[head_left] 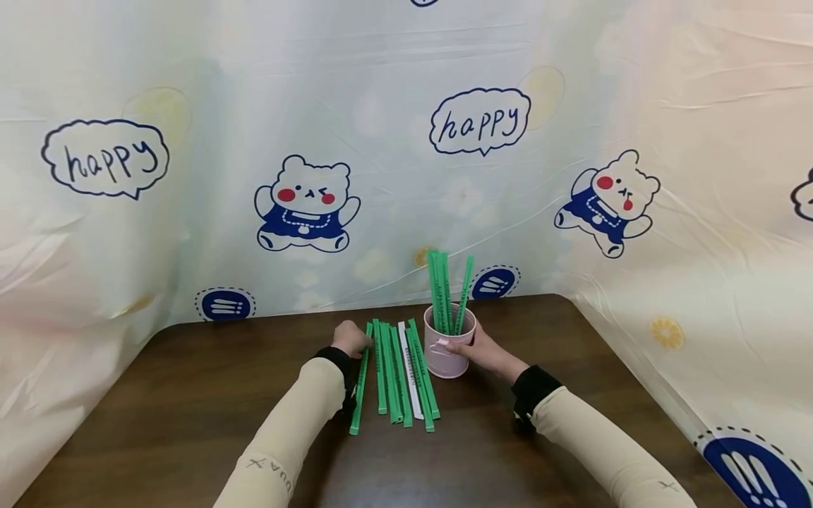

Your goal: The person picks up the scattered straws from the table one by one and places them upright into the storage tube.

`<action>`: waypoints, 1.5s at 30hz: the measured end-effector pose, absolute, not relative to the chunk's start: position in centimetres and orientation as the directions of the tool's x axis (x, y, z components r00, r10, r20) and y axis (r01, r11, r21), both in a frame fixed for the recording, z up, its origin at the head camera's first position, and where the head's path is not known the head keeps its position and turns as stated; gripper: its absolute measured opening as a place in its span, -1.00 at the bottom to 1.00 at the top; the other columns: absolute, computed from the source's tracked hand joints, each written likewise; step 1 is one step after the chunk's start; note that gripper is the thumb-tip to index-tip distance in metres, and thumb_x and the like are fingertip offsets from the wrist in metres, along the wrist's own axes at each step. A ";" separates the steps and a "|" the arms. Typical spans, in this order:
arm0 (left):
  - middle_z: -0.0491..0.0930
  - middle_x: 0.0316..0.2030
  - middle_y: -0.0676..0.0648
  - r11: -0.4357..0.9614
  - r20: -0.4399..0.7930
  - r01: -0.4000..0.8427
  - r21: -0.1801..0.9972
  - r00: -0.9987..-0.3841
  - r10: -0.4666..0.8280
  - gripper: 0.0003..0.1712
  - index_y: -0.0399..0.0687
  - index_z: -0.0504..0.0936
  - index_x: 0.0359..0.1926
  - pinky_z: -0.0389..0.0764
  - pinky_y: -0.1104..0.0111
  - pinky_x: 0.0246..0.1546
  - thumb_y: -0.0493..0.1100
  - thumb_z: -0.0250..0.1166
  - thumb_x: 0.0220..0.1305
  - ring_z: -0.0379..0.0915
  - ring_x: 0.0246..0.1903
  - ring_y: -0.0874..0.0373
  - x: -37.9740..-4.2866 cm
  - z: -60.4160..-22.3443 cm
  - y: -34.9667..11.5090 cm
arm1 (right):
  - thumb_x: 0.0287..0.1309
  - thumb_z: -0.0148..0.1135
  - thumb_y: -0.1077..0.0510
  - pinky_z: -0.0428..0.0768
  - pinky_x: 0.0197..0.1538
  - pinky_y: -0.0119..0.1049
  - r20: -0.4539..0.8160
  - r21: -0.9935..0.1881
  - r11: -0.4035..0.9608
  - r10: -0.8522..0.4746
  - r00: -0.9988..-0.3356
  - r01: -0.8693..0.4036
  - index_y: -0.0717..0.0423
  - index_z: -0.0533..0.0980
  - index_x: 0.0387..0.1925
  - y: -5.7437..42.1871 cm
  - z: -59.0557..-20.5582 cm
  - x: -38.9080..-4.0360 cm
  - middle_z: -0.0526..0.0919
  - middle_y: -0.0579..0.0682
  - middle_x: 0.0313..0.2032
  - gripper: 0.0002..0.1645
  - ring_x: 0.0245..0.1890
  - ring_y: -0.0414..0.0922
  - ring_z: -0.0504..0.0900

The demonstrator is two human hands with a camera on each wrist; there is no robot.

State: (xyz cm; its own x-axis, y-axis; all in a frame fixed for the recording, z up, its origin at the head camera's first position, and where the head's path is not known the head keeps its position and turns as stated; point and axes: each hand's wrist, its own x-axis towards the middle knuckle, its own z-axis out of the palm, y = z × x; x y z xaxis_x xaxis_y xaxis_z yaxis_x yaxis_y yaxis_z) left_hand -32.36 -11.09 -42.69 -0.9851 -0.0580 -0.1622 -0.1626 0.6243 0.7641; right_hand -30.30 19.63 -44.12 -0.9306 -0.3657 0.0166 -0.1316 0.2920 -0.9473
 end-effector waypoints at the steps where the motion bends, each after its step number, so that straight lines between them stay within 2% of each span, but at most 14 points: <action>1: 0.61 -0.18 -0.40 0.606 -0.174 -0.170 0.777 -0.983 -0.053 -0.82 -0.45 0.61 -0.18 0.78 0.21 -0.32 -0.35 0.32 0.29 0.70 -0.27 -0.22 -32.5 -42.5 -11.3 | 0.28 0.40 -0.05 0.15 0.59 0.29 0.018 -0.948 0.289 -0.367 -0.930 -0.133 0.09 -0.18 0.61 19.6 -44.1 -30.3 0.10 0.29 0.55 0.19 0.51 0.24 0.20; 7: 0.48 0.19 -0.51 0.482 -0.200 -0.169 0.859 -0.980 0.013 -0.60 -0.53 0.49 0.19 0.76 0.04 0.04 -0.37 0.18 0.41 0.56 0.15 -0.36 -33.5 -39.9 -12.5 | 0.28 0.40 -0.04 0.16 0.59 0.27 0.005 -0.951 0.284 -0.377 -0.926 -0.121 0.09 -0.21 0.61 19.7 -44.0 -30.1 0.09 0.28 0.55 0.20 0.51 0.23 0.20; 12: 0.43 0.27 -0.48 0.368 -0.100 -0.044 0.929 -0.986 0.136 -0.48 -0.48 0.35 0.39 0.59 -0.06 0.31 -0.35 0.08 0.48 0.49 0.24 -0.30 -34.3 -35.3 -12.6 | 0.30 0.38 -0.05 0.14 0.59 0.31 -0.008 -0.947 0.302 -0.365 -0.931 -0.111 0.11 -0.22 0.60 19.8 -43.9 -30.0 0.07 0.29 0.55 0.19 0.51 0.25 0.19; 14: 0.49 0.22 -0.42 0.327 -0.035 0.022 0.945 -0.985 0.168 -0.47 -0.47 0.35 0.40 0.59 -0.03 0.31 -0.34 0.08 0.48 0.57 0.15 -0.18 -34.5 -33.1 -12.5 | 0.30 0.38 -0.06 0.13 0.59 0.32 -0.018 -0.947 0.307 -0.361 -0.932 -0.100 0.10 -0.22 0.60 19.8 -43.8 -30.1 0.06 0.29 0.56 0.19 0.51 0.26 0.18; 17: 0.58 0.05 -0.25 0.287 0.054 0.103 0.952 -0.983 0.175 -0.49 -0.42 0.40 0.37 0.69 0.11 0.20 -0.32 0.12 0.47 0.65 -0.07 0.10 -34.4 -29.9 -12.1 | 0.30 0.38 -0.07 0.12 0.60 0.31 -0.030 -0.946 0.312 -0.363 -0.931 -0.092 0.10 -0.22 0.60 19.7 -43.7 -30.0 0.06 0.29 0.56 0.19 0.51 0.26 0.18; 19: 0.59 -0.08 -0.13 0.262 0.103 0.142 0.955 -0.982 0.156 -0.51 -0.38 0.44 0.35 0.75 0.20 0.10 -0.32 0.17 0.46 0.63 -0.20 0.25 -34.3 -28.0 -11.8 | 0.30 0.38 -0.06 0.12 0.60 0.30 -0.033 -0.947 0.309 -0.367 -0.930 -0.089 0.10 -0.21 0.60 19.6 -43.7 -30.0 0.06 0.28 0.56 0.19 0.51 0.25 0.18; 21: 0.56 -0.15 -0.03 0.247 0.144 0.173 0.953 -0.981 0.134 -0.52 -0.33 0.47 0.34 0.76 0.25 0.05 -0.31 0.20 0.45 0.60 -0.24 0.31 -34.0 -26.1 -11.3 | 0.30 0.38 -0.04 0.12 0.60 0.29 -0.030 -0.946 0.311 -0.368 -0.929 -0.093 0.11 -0.21 0.59 19.5 -43.7 -30.0 0.06 0.29 0.55 0.18 0.51 0.25 0.19; 26: 0.53 -0.18 0.04 0.195 0.234 0.251 0.948 -0.966 0.110 -0.52 -0.23 0.50 0.33 0.75 0.23 0.08 -0.29 0.24 0.44 0.57 -0.20 0.28 -33.0 -22.7 -9.2 | 0.33 0.35 0.01 0.12 0.60 0.29 -0.012 -0.945 0.306 -0.377 -0.926 -0.112 0.14 -0.24 0.60 19.4 -43.6 -30.0 0.05 0.32 0.55 0.17 0.51 0.26 0.17; 33: 0.55 -0.17 0.01 0.130 0.325 0.351 0.928 -0.928 0.185 -0.54 -0.24 0.52 0.31 0.75 0.20 0.10 -0.32 0.25 0.43 0.56 -0.15 0.24 -31.9 -20.7 -4.8 | 0.36 0.32 0.02 0.08 0.61 0.30 -0.016 -0.946 0.307 -0.370 -0.929 -0.106 0.10 -0.28 0.61 19.8 -43.3 -30.3 0.03 0.30 0.56 0.17 0.53 0.26 0.14; 39: 0.55 -0.20 0.00 0.077 0.341 0.364 0.928 -0.915 0.214 -0.57 -0.25 0.54 0.27 0.73 0.09 0.14 -0.32 0.27 0.42 0.55 -0.18 0.23 -31.9 -21.7 -1.9 | 0.35 0.33 0.02 0.08 0.61 0.30 -0.027 -0.945 0.312 -0.366 -0.930 -0.095 0.10 -0.27 0.61 19.6 -43.1 -30.3 0.03 0.30 0.56 0.17 0.52 0.26 0.14; 45: 0.60 -0.15 -0.11 0.107 0.321 0.357 0.928 -0.913 0.253 -0.57 -0.22 0.56 0.27 0.75 0.16 0.10 -0.29 0.29 0.41 0.55 -0.19 0.23 -32.1 -24.6 -0.2 | 0.35 0.34 0.00 0.08 0.61 0.30 -0.037 -0.941 0.327 -0.355 -0.934 -0.087 0.14 -0.27 0.61 19.6 -43.3 -30.0 0.03 0.32 0.55 0.18 0.52 0.27 0.14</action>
State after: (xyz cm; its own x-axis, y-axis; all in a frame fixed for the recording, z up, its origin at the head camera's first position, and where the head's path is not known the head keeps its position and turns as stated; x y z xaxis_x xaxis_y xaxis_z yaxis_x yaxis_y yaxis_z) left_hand -32.12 -0.18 -24.64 -0.9126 0.2529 0.3214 0.3565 0.1071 0.9281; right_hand -30.05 19.61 -43.25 -0.9343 -0.3546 -0.0370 -0.0867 0.3266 -0.9412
